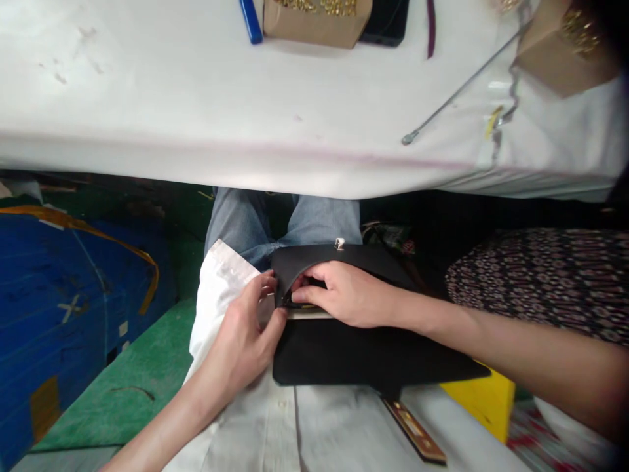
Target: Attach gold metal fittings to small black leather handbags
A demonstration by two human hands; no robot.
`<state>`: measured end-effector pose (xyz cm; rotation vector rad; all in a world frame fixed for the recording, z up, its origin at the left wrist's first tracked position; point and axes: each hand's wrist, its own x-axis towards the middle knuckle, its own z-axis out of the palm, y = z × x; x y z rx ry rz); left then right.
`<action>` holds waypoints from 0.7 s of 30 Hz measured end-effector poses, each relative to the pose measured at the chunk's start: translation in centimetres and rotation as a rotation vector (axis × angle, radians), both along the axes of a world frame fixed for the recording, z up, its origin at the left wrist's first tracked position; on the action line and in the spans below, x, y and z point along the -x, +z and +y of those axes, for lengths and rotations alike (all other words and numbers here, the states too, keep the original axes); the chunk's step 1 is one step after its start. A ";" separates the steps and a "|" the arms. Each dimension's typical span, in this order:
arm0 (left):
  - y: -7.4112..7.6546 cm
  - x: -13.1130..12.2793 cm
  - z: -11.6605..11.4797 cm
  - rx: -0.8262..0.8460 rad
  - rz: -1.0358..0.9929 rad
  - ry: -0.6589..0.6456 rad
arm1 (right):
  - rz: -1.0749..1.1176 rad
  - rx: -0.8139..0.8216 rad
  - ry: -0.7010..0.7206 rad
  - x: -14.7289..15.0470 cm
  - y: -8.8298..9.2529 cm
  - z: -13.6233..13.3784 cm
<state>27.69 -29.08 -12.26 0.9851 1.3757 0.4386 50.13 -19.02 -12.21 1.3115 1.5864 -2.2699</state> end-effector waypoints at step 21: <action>-1.9 1.6 0.7 0.116 -0.057 0.064 | -0.062 -0.013 0.203 0.0 -0.8 1.8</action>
